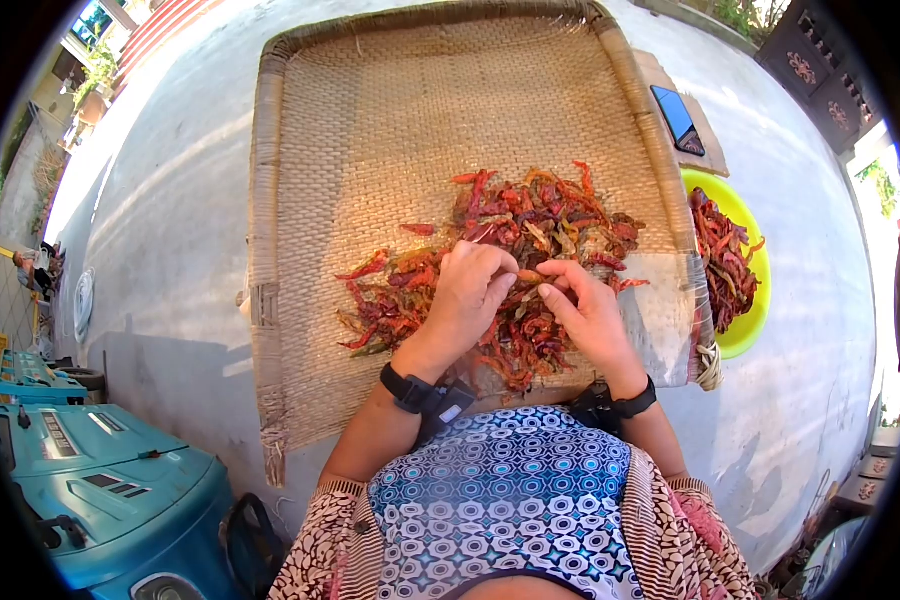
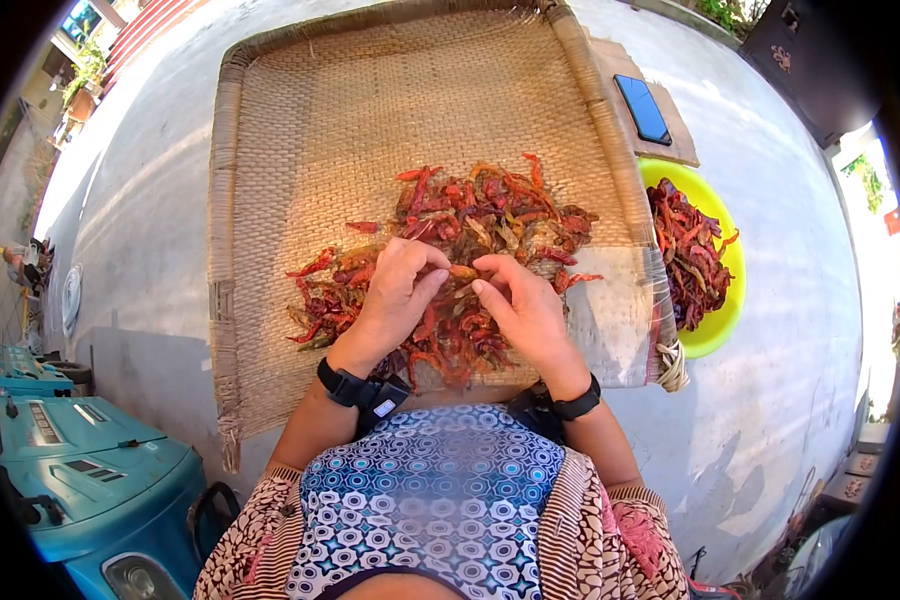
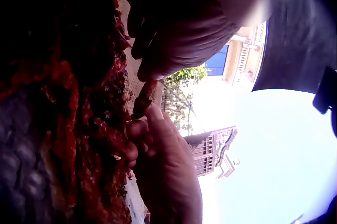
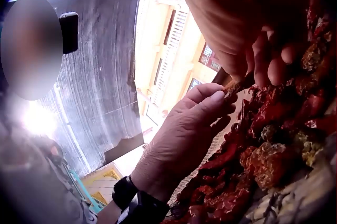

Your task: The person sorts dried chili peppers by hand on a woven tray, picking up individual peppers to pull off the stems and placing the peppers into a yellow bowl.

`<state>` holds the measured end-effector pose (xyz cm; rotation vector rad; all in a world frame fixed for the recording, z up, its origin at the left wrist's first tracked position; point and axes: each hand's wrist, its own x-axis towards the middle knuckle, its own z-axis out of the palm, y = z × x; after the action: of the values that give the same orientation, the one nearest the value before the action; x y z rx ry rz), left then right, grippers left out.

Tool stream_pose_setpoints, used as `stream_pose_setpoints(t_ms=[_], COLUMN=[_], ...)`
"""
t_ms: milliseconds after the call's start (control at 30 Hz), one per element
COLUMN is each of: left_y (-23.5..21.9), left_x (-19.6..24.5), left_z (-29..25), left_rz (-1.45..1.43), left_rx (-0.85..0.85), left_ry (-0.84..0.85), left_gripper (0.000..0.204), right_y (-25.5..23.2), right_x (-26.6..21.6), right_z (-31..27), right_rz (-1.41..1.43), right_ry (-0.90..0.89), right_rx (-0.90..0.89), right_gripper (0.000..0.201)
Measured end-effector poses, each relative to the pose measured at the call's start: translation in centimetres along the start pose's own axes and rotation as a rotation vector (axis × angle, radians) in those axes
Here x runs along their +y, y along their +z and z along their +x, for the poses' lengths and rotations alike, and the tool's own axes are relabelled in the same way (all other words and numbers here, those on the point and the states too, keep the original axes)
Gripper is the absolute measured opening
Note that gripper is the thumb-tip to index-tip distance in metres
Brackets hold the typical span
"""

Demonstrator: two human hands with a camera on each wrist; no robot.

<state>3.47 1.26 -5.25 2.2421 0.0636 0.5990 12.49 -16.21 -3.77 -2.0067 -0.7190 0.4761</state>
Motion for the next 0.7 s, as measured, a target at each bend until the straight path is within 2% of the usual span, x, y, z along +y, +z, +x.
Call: stream_pose_setpoints(t_ms=[100, 200, 400, 500, 600, 633, 667, 700], left_y=[0.1, 0.3, 0.8, 0.3, -0.1, 0.3, 0.2, 0.2], left_x=[0.1, -0.1, -0.4, -0.1, 1.1, 0.8, 0.5, 0.0], left_z=[-0.2, -0.3, -0.4, -0.1, 0.2, 0.0, -0.2, -0.2], left_rz=[-0.252, -0.347, -0.306, -0.165, -0.207, -0.291, -0.332, -0.276], left_rx=[0.004, 0.021, -0.001, -0.019, 0.028, 0.010, -0.090, -0.097], left_ry=[-0.176, -0.234, -0.267, -0.080, -0.002, -0.039, -0.090, -0.038], left_gripper=[0.010, 0.010, 0.016, 0.023, 0.027, 0.030, 0.027, 0.023], right_y=[0.3, 0.5, 0.2, -0.1, -0.2, 0.0, 0.1, 0.3], right_x=[0.6, 0.8, -0.1, -0.3, -0.2, -0.3, -0.3, -0.4], right_z=[-0.1, -0.2, -0.6, -0.8, -1.0, -1.1, -1.1, -1.1], right_rz=[-0.116, 0.058, 0.466, 0.434, 0.331, 0.294, 0.255, 0.214], right_ry=[-0.058, -0.063, 0.129, 0.109, 0.085, 0.051, 0.016, -0.022], right_rx=[0.011, 0.012, -0.056, -0.039, -0.031, -0.035, -0.040, -0.046], right_gripper=[0.026, 0.023, 0.018, 0.018, 0.017, 0.016, 0.016, 0.015])
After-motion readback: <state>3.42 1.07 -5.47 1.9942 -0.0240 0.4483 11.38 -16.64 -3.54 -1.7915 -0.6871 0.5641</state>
